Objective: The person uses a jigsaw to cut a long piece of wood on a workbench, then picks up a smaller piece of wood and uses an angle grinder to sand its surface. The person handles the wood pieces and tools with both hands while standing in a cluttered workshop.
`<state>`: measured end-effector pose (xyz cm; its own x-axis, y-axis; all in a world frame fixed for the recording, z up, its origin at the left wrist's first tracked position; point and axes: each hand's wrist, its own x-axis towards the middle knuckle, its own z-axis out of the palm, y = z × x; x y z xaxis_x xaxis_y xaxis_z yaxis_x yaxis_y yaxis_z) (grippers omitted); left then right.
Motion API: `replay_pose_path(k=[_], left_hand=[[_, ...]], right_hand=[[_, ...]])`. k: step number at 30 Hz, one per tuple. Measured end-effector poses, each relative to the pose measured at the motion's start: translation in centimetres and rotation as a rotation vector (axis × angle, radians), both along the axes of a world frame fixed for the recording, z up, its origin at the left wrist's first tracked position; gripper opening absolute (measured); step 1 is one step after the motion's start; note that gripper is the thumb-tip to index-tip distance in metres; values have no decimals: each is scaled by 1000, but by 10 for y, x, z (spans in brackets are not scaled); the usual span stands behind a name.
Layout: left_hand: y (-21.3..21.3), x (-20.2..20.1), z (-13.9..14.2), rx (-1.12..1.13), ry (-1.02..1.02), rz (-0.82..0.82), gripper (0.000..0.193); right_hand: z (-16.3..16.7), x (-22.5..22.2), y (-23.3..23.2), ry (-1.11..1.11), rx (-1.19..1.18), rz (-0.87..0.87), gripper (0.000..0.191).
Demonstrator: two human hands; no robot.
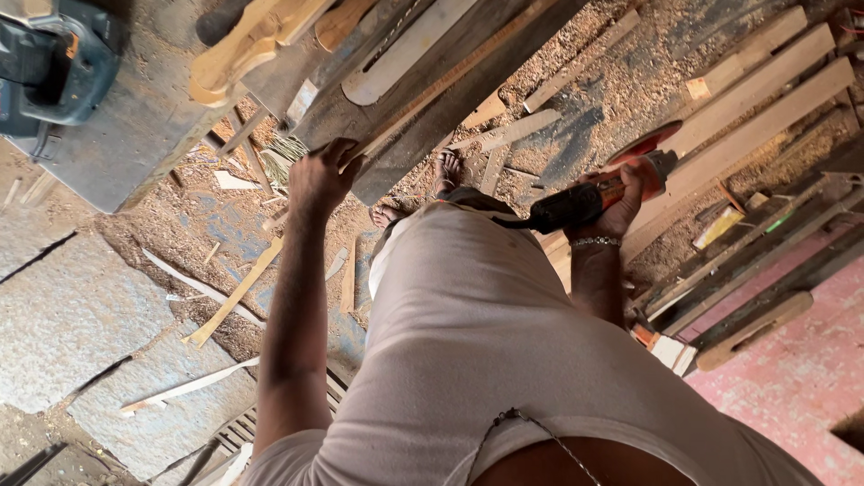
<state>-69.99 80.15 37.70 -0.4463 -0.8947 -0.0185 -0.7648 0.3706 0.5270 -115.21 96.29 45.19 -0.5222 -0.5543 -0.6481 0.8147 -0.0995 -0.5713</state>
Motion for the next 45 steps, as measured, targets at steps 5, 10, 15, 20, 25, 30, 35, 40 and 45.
replay_pose_path(k=[5,10,15,20,25,30,35,40,45], left_hand=[[11,-25,-1,89,-87,28,28],[25,-53,6,71,-167,63,27],[15,-49,27,57,-54,52,50],[20,-56,69,-321,34,21,74],[47,-101,131,649,305,-126,44],[65,-147,174,314,444,-388,45],[78,-162,178,350,590,-242,43],[86,-189,169,226,746,-198,40],[83,-231,140,173,611,-183,33]], right_hand=[[-3,17,2,94,30,-92,38],[-13,28,12,77,-18,-100,47],[-20,30,25,137,13,-131,44],[-8,36,26,169,-55,-169,39],[31,60,10,232,-112,-148,39],[74,83,-27,206,-88,-214,38],[93,81,-31,302,-115,-229,33],[72,45,-22,303,-165,-254,26],[33,-11,-45,405,-120,-260,21]])
